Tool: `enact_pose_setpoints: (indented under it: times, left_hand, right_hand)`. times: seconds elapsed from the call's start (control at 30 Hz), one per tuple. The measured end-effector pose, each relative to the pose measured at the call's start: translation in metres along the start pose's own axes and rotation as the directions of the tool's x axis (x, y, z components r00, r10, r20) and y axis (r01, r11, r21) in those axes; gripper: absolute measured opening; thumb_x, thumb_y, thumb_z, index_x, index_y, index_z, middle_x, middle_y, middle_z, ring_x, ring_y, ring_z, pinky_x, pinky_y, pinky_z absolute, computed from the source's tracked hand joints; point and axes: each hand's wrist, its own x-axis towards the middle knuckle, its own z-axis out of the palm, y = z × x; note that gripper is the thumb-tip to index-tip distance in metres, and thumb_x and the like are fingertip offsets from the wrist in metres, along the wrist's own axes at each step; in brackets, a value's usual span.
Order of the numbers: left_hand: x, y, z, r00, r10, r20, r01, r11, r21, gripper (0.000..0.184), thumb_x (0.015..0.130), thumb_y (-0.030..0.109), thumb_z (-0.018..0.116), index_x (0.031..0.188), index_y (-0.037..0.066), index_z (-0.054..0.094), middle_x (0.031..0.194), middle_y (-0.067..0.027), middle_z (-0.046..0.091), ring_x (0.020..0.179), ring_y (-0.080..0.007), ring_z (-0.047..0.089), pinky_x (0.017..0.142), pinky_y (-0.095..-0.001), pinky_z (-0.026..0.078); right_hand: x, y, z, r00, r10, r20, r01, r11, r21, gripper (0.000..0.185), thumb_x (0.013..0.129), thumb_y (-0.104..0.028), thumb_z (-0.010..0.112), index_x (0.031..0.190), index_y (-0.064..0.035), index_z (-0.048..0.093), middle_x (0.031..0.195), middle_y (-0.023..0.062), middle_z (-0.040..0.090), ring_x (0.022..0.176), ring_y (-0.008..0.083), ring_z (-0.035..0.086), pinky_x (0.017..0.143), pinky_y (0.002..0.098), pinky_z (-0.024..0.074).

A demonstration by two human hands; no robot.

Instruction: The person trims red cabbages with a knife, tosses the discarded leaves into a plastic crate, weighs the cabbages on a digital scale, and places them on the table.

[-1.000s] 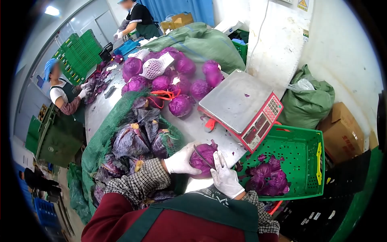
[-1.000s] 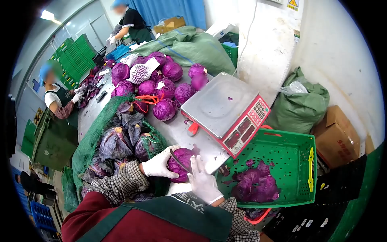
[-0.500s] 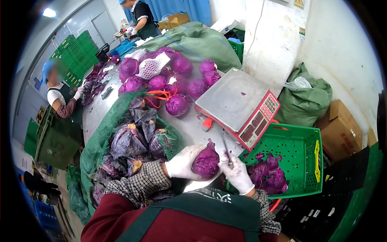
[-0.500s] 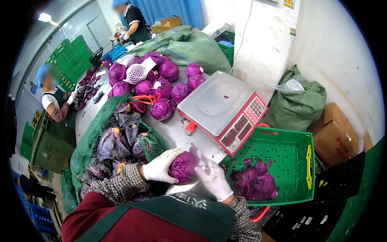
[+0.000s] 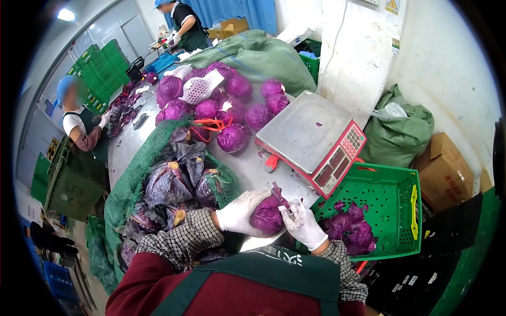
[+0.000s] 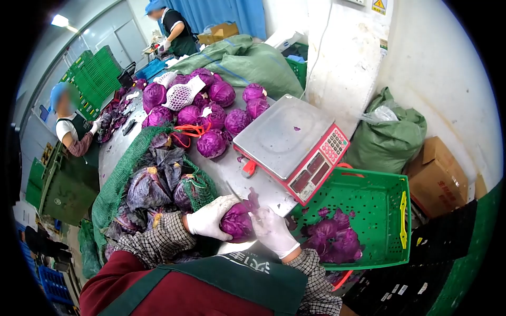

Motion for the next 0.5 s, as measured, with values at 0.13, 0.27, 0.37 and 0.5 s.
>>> enact_pose_setpoints:
  times: [0.13, 0.27, 0.37, 0.5]
  left_hand:
    - [0.003, 0.005, -0.015, 0.990, -0.091, 0.110, 0.107, 0.984, -0.144, 0.105, 0.054, 0.030, 0.083, 0.140, -0.001, 0.031, 0.136, -0.0231, 0.041, 0.130, -0.0377, 0.038, 0.111, -0.0422, 0.030]
    - [0.001, 0.001, -0.013, 0.997, -0.037, -0.073, 0.025, 0.987, -0.160, 0.084, 0.053, 0.030, 0.086, 0.122, 0.000, 0.049, 0.108, -0.0190, 0.058, 0.104, -0.0338, 0.057, 0.096, -0.0398, 0.043]
    - [0.003, 0.000, -0.014, 0.998, -0.032, -0.049, 0.023, 0.986, -0.164, 0.084, 0.052, 0.029, 0.085, 0.122, -0.001, 0.049, 0.110, -0.0195, 0.057, 0.106, -0.0346, 0.057, 0.097, -0.0405, 0.043]
    - [0.006, -0.001, -0.012, 0.994, -0.054, 0.096, 0.062, 0.994, -0.089, 0.106, 0.056, 0.033, 0.084, 0.141, -0.001, 0.030, 0.134, -0.0245, 0.043, 0.128, -0.0390, 0.042, 0.110, -0.0425, 0.032]
  right_hand:
    - [0.004, -0.026, -0.013, 0.810, 0.576, 0.106, -0.456, 0.506, 0.732, 0.009, 0.088, -0.003, 0.060, 0.096, -0.0031, 0.064, 0.086, 0.0108, 0.062, 0.070, 0.0215, 0.063, 0.060, 0.0321, 0.0515]
    - [-0.007, -0.036, -0.107, 0.747, 0.628, 0.218, -0.583, 0.463, 0.668, 0.017, 0.083, -0.004, 0.068, 0.100, -0.0026, 0.065, 0.084, 0.0084, 0.067, 0.066, 0.0141, 0.061, 0.059, 0.0270, 0.0509]
    - [-0.032, 0.008, -0.101, 0.853, 0.517, 0.069, -0.519, 0.855, 0.010, 0.042, 0.080, -0.008, 0.072, 0.119, -0.0015, 0.059, 0.092, 0.0119, 0.070, 0.067, 0.0189, 0.065, 0.064, 0.0280, 0.0529]
    - [-0.015, -0.019, -0.050, 0.935, 0.313, 0.166, -0.354, 0.836, 0.420, 0.043, 0.080, -0.009, 0.071, 0.121, -0.0077, 0.061, 0.098, 0.0127, 0.063, 0.080, 0.0245, 0.065, 0.072, 0.0298, 0.0541]
